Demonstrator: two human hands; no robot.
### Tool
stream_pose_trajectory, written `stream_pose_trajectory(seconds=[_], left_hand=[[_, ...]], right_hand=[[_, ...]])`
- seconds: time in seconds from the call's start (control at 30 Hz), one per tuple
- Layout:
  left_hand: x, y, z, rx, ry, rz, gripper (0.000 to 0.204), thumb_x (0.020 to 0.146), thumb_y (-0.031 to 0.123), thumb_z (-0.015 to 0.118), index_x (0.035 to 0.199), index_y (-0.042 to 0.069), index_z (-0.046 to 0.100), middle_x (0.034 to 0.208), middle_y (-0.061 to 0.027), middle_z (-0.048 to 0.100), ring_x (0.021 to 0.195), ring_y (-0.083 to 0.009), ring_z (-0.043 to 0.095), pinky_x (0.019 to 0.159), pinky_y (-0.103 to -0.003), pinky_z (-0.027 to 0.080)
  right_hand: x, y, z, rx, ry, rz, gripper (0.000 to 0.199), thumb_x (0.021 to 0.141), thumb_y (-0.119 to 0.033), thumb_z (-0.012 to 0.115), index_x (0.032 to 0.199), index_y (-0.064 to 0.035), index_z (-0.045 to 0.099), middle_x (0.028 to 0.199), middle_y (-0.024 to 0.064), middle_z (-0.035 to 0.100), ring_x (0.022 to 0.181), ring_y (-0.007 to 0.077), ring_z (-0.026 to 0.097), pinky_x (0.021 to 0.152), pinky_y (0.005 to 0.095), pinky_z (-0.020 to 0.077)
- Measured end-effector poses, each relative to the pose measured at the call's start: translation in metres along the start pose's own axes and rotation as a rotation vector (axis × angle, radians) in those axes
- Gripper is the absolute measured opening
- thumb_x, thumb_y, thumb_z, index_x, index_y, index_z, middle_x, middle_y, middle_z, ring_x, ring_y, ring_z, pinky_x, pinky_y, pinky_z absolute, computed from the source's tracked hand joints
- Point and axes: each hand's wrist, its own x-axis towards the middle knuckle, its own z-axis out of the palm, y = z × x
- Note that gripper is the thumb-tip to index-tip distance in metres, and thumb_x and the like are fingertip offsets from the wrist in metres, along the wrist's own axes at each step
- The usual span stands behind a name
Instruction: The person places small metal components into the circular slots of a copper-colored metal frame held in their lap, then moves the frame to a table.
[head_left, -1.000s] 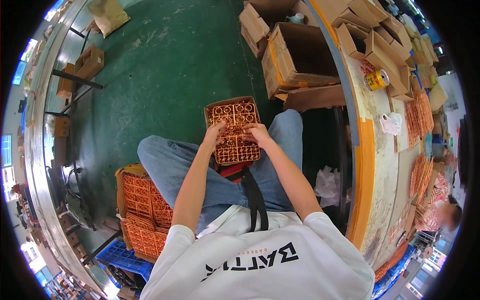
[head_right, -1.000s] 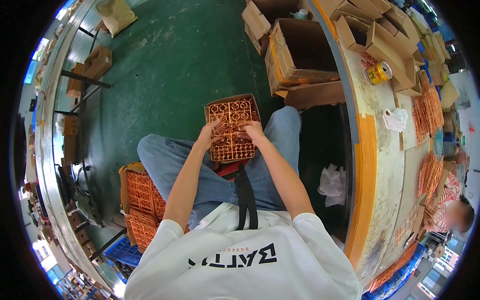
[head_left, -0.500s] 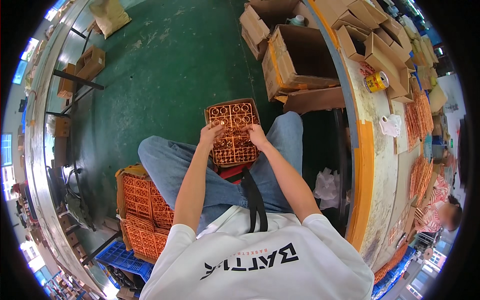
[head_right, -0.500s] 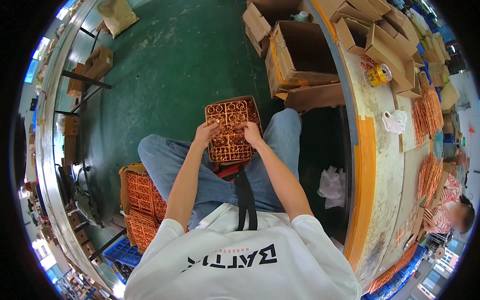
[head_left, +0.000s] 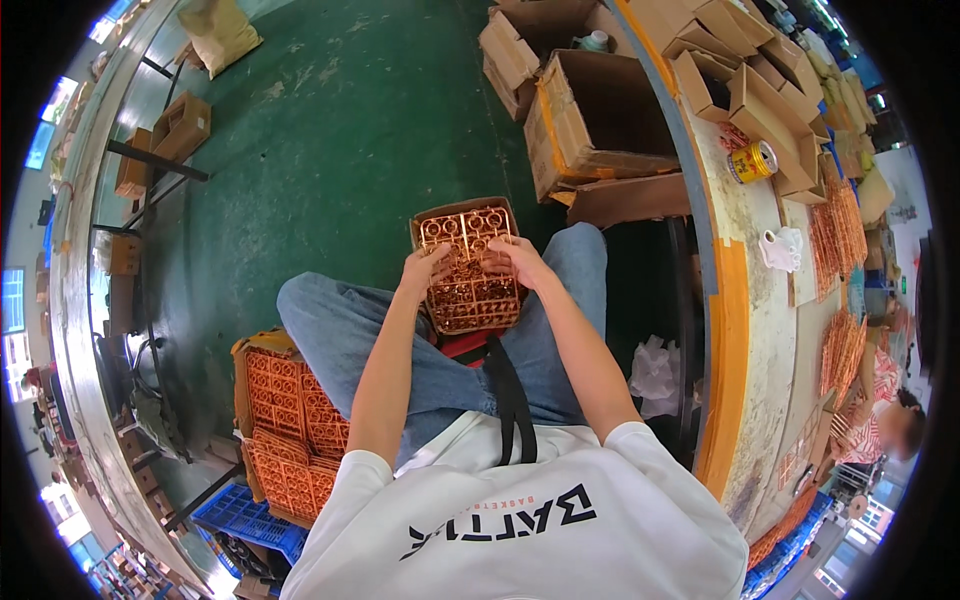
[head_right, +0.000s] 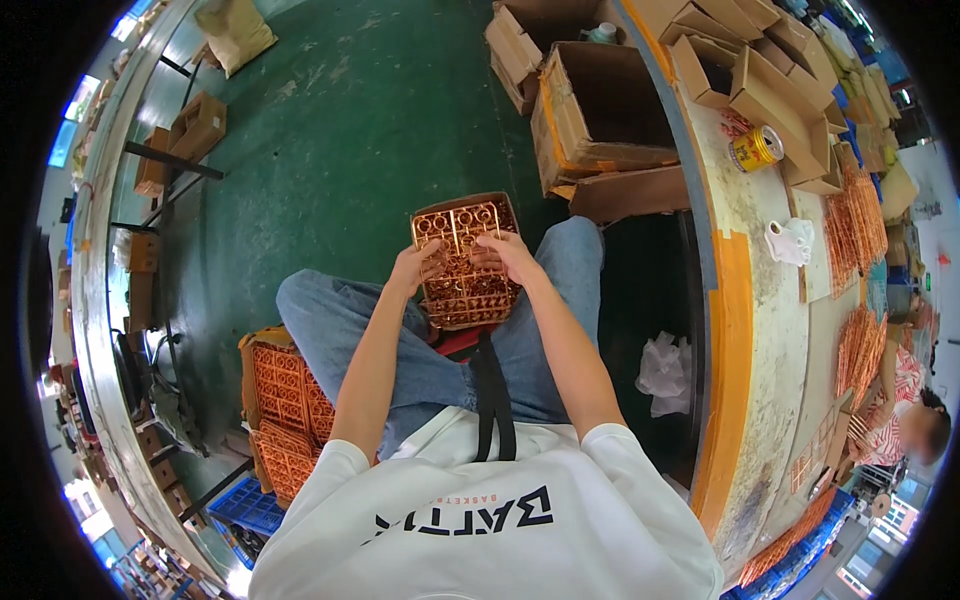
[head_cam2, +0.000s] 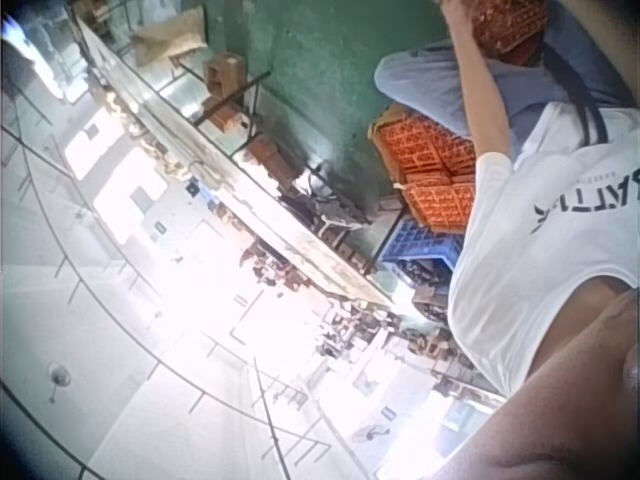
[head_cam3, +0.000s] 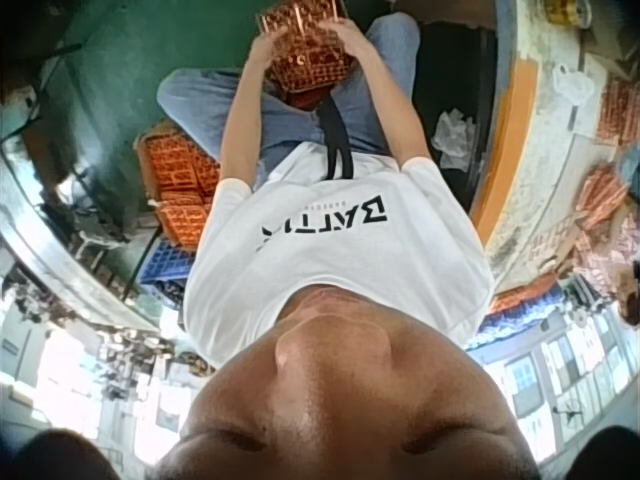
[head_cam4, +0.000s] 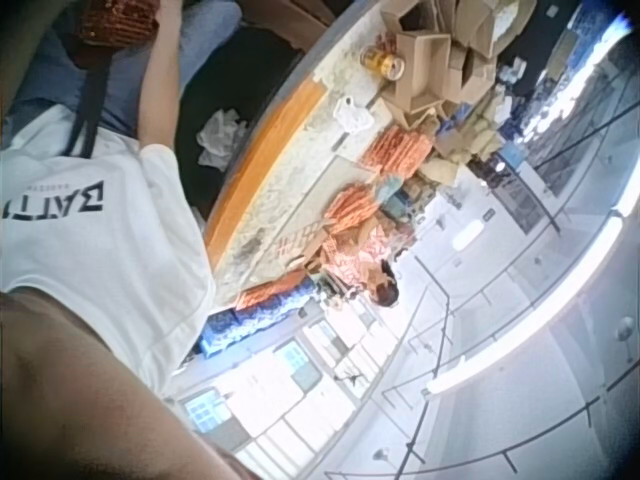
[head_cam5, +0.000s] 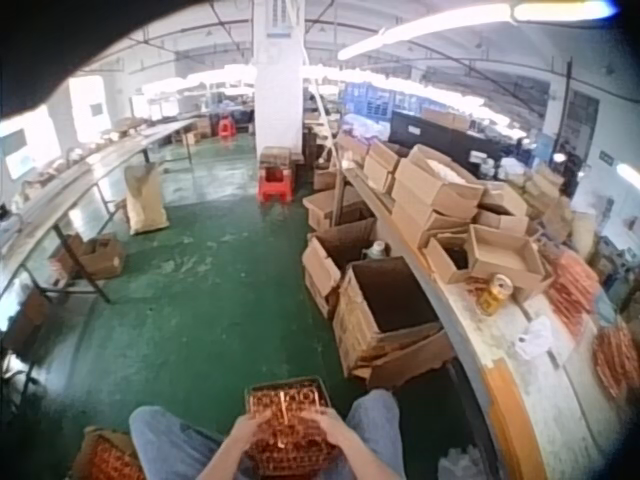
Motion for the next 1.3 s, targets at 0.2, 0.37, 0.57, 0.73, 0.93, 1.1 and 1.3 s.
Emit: stream_pose_trajectory(seconds=[0.2,0.37,0.57,0.73,0.93,1.1,1.3], left_hand=[[0.002,-0.010,0.005,0.343,0.186,0.190,0.038,0.075,0.010,0.073,0.104,-0.002,0.051,0.083,-0.0074,0.063,0.072,-0.0161,0.063,0.052,-0.027,0.052],[0.018,-0.030,-0.003,0.888,0.403,0.206,0.046,0.073,0.021,0.074,0.103,-0.002,0.049,0.084,-0.0125,0.062,0.071,-0.0171,0.063,0.055,-0.028,0.053],[0.014,-0.011,0.012,0.094,0.162,-0.045,0.054,0.072,0.028,0.073,0.112,0.001,0.047,0.091,-0.0117,0.060,0.080,-0.0216,0.062,0.065,-0.032,0.055],[0.001,-0.014,0.000,0.513,0.132,0.050,0.047,0.076,0.026,0.072,0.111,0.002,0.052,0.098,-0.0076,0.059,0.092,-0.0178,0.058,0.073,-0.034,0.055],[-0.006,0.006,0.002,-0.068,-0.140,-0.049,0.023,0.082,0.014,0.065,0.101,0.002,0.058,0.091,-0.0072,0.060,0.083,-0.0147,0.059,0.070,-0.032,0.056],[0.005,-0.011,0.000,0.370,0.114,0.122,0.024,0.083,0.010,0.061,0.104,0.000,0.052,0.093,-0.0099,0.059,0.074,-0.0175,0.060,0.061,-0.030,0.057],[0.001,-0.007,0.012,0.254,0.154,0.026,0.063,0.074,0.032,0.072,0.116,-0.002,0.040,0.108,-0.0161,0.056,0.091,-0.0253,0.060,0.067,-0.039,0.055]], right_hand=[[0.002,0.011,0.003,-0.164,0.052,-0.064,0.021,0.081,-0.002,0.061,0.099,0.0004,0.051,0.084,0.0106,0.061,0.065,0.0205,0.065,0.057,0.0307,0.0564],[-0.001,0.022,0.022,-0.315,0.261,-0.142,0.016,0.082,-0.004,0.060,0.092,-0.0008,0.048,0.077,0.0076,0.057,0.065,0.0212,0.064,0.055,0.0333,0.0564],[0.029,0.043,-0.025,-0.325,0.279,-0.200,0.018,0.085,-0.015,0.061,0.090,-0.0010,0.051,0.078,0.0071,0.058,0.072,0.0177,0.063,0.058,0.0307,0.0547],[-0.003,0.016,0.018,-0.066,0.056,-0.026,0.019,0.085,-0.015,0.061,0.095,0.0014,0.059,0.086,0.0089,0.063,0.075,0.0161,0.062,0.060,0.0287,0.0536],[0.002,0.019,0.000,-0.083,0.120,0.020,0.011,0.084,0.000,0.055,0.094,0.0031,0.060,0.088,0.0077,0.063,0.079,0.0172,0.062,0.067,0.0295,0.0570],[0.013,0.036,0.003,-0.066,0.068,0.051,0.017,0.082,0.005,0.049,0.094,0.0017,0.060,0.095,0.0089,0.060,0.084,0.0176,0.060,0.068,0.0316,0.0573],[0.018,0.033,-0.008,-0.159,0.184,0.075,0.025,0.076,0.003,0.044,0.094,-0.0027,0.060,0.092,0.0065,0.060,0.084,0.0171,0.056,0.068,0.0321,0.0494]])
